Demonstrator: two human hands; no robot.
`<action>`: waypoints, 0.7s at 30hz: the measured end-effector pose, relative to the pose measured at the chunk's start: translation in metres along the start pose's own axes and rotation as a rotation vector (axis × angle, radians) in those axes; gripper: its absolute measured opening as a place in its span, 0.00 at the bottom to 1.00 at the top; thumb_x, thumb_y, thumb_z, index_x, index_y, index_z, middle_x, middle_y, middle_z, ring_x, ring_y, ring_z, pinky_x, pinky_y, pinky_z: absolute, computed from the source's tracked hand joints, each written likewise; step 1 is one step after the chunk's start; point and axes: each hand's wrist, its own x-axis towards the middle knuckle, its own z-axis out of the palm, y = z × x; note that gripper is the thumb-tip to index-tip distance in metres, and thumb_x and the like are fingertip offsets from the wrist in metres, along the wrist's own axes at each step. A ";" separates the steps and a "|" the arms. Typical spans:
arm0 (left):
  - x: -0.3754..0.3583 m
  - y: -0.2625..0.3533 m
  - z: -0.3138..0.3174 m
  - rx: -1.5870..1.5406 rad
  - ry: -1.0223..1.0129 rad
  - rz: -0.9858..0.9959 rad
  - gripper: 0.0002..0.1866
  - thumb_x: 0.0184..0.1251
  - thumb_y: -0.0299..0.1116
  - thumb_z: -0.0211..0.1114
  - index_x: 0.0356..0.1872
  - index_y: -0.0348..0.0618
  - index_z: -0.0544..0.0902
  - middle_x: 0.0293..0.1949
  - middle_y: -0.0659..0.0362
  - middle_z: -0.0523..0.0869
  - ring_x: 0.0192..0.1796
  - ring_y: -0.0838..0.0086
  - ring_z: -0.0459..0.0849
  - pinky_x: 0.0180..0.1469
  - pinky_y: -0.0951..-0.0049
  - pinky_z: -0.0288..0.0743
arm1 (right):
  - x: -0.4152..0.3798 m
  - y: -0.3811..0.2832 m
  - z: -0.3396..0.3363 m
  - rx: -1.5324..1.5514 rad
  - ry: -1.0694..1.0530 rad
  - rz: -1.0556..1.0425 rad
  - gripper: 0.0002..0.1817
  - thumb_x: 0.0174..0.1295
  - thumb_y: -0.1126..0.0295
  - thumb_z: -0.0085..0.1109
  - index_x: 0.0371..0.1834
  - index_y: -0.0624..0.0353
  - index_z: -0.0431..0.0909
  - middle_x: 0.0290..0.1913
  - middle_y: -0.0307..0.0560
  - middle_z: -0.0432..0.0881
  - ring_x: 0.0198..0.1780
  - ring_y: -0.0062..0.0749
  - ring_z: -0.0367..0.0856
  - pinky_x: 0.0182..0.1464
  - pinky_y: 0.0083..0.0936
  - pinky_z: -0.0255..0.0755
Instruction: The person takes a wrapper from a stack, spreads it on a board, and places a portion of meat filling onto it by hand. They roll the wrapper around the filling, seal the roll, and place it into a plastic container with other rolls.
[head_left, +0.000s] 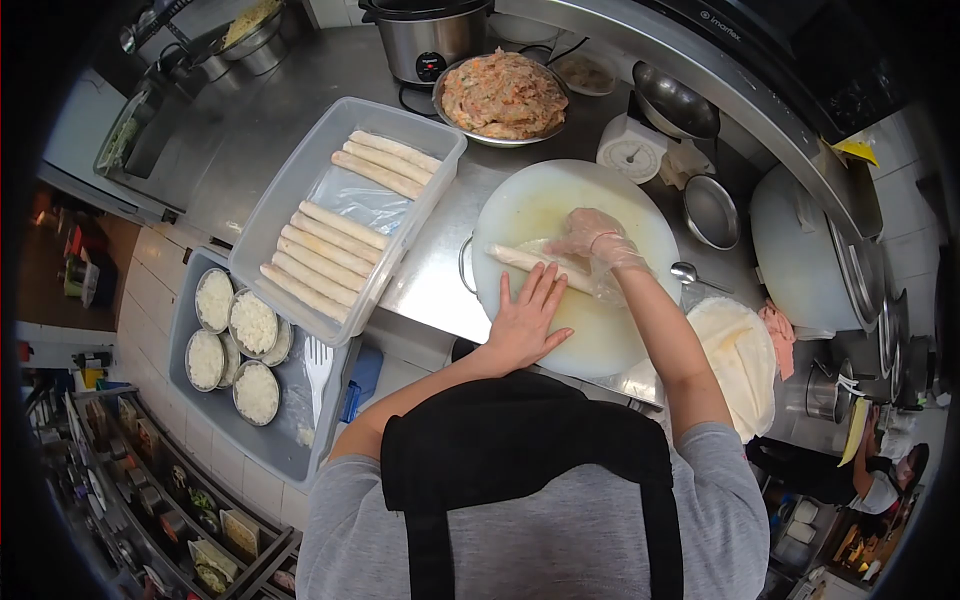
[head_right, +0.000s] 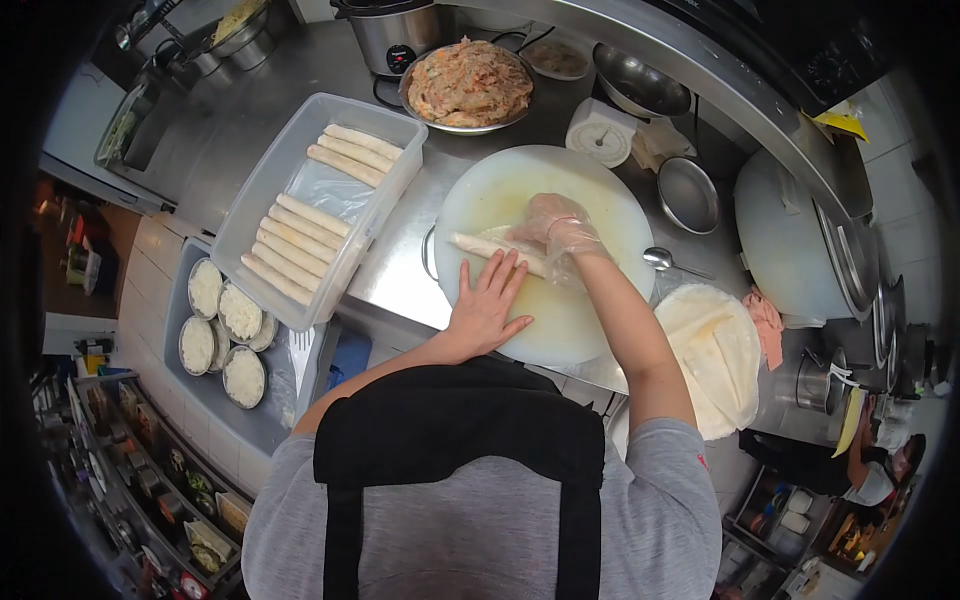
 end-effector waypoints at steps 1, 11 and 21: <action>0.000 0.000 0.000 0.001 -0.003 0.001 0.42 0.63 0.58 0.54 0.71 0.41 0.56 0.73 0.50 0.53 0.75 0.58 0.50 0.65 0.32 0.46 | 0.006 0.010 0.002 0.003 -0.001 0.001 0.34 0.42 0.43 0.69 0.41 0.64 0.83 0.45 0.61 0.82 0.49 0.49 0.81 0.52 0.39 0.72; 0.001 0.001 -0.002 -0.046 -0.021 -0.018 0.42 0.62 0.55 0.57 0.71 0.42 0.56 0.74 0.51 0.51 0.75 0.58 0.48 0.66 0.31 0.43 | -0.043 0.098 -0.001 -0.124 -0.188 0.029 0.32 0.41 0.44 0.70 0.37 0.64 0.83 0.41 0.60 0.83 0.46 0.49 0.82 0.48 0.38 0.75; 0.017 -0.005 -0.009 -0.115 -0.075 0.252 0.37 0.62 0.44 0.60 0.69 0.37 0.60 0.70 0.51 0.60 0.72 0.58 0.57 0.71 0.51 0.49 | -0.071 0.112 0.003 -0.009 -0.092 0.155 0.27 0.46 0.45 0.65 0.38 0.58 0.84 0.40 0.55 0.84 0.44 0.49 0.83 0.47 0.39 0.75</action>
